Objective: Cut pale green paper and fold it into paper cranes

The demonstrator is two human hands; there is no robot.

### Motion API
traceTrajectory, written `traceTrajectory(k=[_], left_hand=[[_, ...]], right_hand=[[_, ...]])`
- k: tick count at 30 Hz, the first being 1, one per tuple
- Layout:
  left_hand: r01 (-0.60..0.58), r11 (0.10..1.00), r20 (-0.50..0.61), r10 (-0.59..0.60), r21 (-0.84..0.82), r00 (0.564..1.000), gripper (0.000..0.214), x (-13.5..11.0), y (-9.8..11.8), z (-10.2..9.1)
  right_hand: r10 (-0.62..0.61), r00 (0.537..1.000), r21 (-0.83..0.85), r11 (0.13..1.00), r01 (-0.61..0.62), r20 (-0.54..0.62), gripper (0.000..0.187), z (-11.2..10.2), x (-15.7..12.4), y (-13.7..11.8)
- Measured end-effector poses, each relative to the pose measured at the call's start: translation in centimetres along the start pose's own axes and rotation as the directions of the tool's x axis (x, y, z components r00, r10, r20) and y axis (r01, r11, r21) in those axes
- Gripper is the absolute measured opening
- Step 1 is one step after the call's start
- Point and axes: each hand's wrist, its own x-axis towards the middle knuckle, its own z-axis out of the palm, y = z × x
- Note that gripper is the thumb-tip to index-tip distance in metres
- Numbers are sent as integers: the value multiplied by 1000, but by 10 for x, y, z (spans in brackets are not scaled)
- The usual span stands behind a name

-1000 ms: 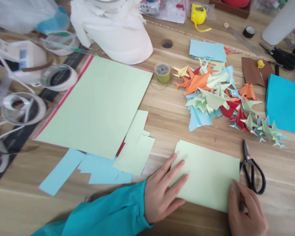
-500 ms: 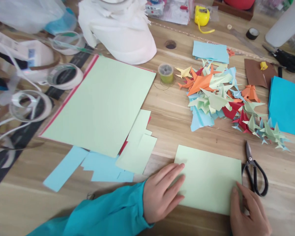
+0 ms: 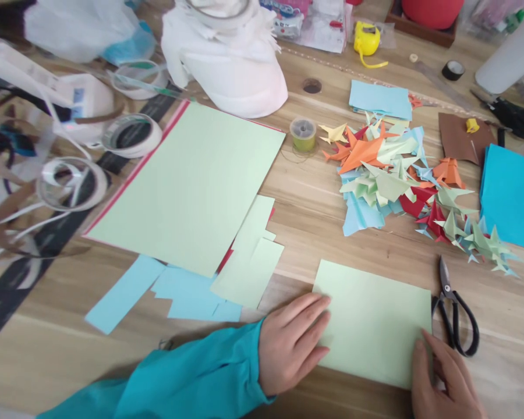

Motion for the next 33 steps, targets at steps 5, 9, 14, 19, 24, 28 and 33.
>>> traceTrajectory(k=[5, 9, 14, 19, 24, 28, 33], left_hand=[[6, 1000, 6, -6, -1, 1000, 33, 0, 0, 0], [37, 999, 3, -37, -18, 999, 33, -1, 0, 0], [79, 996, 13, -78, -31, 997, 36, -3, -1, 2], [84, 996, 11, -84, -27, 996, 36, -4, -1, 4], [92, 995, 12, -92, -23, 996, 35, -4, 0, 5], [93, 995, 16, -92, -25, 996, 34, -3, 0, 4], [90, 996, 18, -90, -9, 996, 34, -2, 1, 3]], right_hand=[[12, 1000, -4, 1000, -12, -4, 14, 1, -1, 2], [0, 1000, 11, 1000, 1, -11, 12, 2, -1, 2], [11, 1000, 10, 1000, -11, -4, 13, 1, -1, -1], [23, 1000, 8, 1000, -23, -7, 15, 1, -2, -1], [-6, 1000, 13, 1000, 6, -8, 12, 1, -2, 2], [-12, 1000, 7, 1000, 12, -2, 11, 1, -1, 2], [-6, 1000, 17, 1000, 6, -2, 10, 1, -2, 2]])
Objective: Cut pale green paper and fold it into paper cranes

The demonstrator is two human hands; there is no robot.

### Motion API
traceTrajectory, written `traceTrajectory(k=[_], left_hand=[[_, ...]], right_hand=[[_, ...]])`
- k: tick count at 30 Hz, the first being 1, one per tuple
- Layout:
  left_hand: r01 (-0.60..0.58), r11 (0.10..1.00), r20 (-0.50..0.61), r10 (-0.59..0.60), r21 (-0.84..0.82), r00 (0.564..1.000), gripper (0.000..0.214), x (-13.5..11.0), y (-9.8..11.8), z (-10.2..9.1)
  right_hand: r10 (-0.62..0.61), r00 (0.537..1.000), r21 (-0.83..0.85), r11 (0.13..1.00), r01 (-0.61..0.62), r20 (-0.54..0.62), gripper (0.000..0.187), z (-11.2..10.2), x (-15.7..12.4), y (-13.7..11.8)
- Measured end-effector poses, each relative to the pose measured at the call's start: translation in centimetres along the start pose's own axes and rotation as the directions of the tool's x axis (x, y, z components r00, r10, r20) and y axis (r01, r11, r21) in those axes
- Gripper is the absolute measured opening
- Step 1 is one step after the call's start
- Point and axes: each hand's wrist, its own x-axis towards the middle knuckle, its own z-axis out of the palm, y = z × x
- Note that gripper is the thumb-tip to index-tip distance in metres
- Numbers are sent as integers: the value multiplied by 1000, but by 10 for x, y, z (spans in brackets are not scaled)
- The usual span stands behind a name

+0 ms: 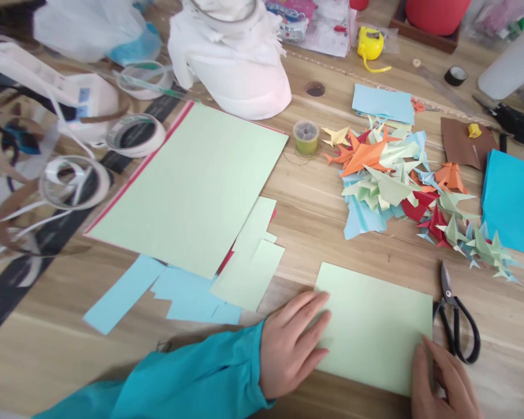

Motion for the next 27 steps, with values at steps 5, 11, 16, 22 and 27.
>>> traceTrajectory(k=[5, 11, 16, 22, 27], left_hand=[[0, 1000, 9, -1, 29, 1000, 33, 1, 1, -1], [7, 999, -43, -4, 52, 999, 28, 3, -1, -5], [-54, 998, -25, 56, 42, 998, 29, 4, -8, -6], [-90, 994, 3, 90, 67, 996, 31, 4, -11, -7], [-109, 991, 26, 107, 83, 994, 31, 6, -11, -10]], right_hand=[[-53, 999, 25, 998, 53, -11, 7, 1, 2, 0], [-121, 989, 30, 992, 119, 82, 10, -2, 0, 4], [-83, 989, 21, 997, 81, 125, 13, -3, -2, 2], [-73, 988, 42, 997, 68, 136, 13, -3, -1, -3], [-61, 982, 24, 998, 58, 178, 14, -5, -2, -2]])
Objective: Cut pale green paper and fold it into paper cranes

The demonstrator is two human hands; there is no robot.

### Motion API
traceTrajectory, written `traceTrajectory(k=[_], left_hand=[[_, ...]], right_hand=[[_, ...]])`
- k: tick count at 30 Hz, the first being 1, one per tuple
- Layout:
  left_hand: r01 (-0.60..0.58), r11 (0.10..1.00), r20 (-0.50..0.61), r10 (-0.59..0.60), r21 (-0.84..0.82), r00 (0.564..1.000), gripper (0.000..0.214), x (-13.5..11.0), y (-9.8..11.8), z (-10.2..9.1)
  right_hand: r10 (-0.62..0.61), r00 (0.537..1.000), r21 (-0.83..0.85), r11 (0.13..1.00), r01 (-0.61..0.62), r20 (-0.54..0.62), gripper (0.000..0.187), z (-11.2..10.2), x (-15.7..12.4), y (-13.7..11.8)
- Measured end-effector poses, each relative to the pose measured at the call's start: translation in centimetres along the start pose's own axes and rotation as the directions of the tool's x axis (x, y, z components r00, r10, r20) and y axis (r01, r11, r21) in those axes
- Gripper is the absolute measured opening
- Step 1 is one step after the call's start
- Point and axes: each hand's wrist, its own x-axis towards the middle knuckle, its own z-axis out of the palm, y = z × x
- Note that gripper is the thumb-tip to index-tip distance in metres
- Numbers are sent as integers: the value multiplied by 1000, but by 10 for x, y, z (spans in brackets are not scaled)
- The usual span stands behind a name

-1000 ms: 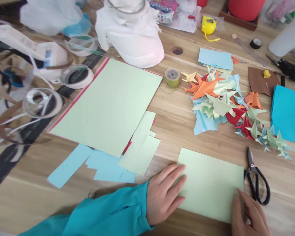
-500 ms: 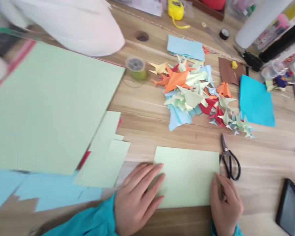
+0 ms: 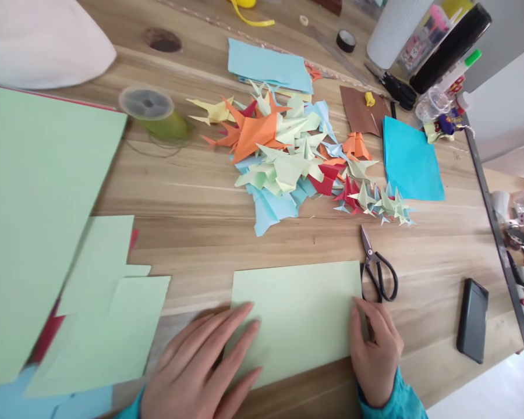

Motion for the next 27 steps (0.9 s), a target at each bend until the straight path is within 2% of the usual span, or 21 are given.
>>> traceTrajectory(k=[5, 10, 18, 27], left_hand=[[-14, 1000, 5, 14, 21, 1000, 28, 3, -1, -2], [-2, 999, -15, 2, 46, 1000, 28, 3, -1, -1], [-5, 999, -23, 6, 43, 1000, 28, 2, -3, -1], [-26, 999, -12, 26, 41, 1000, 28, 4, -3, -3]], right_hand=[[55, 998, -9, 998, -55, 25, 22, -3, 1, -2], [109, 994, 42, 993, -108, -25, 21, -3, 6, -6], [72, 996, 24, 997, -74, 56, 25, -4, 4, -4], [49, 998, 16, 999, -50, 50, 22, -3, 3, -5]])
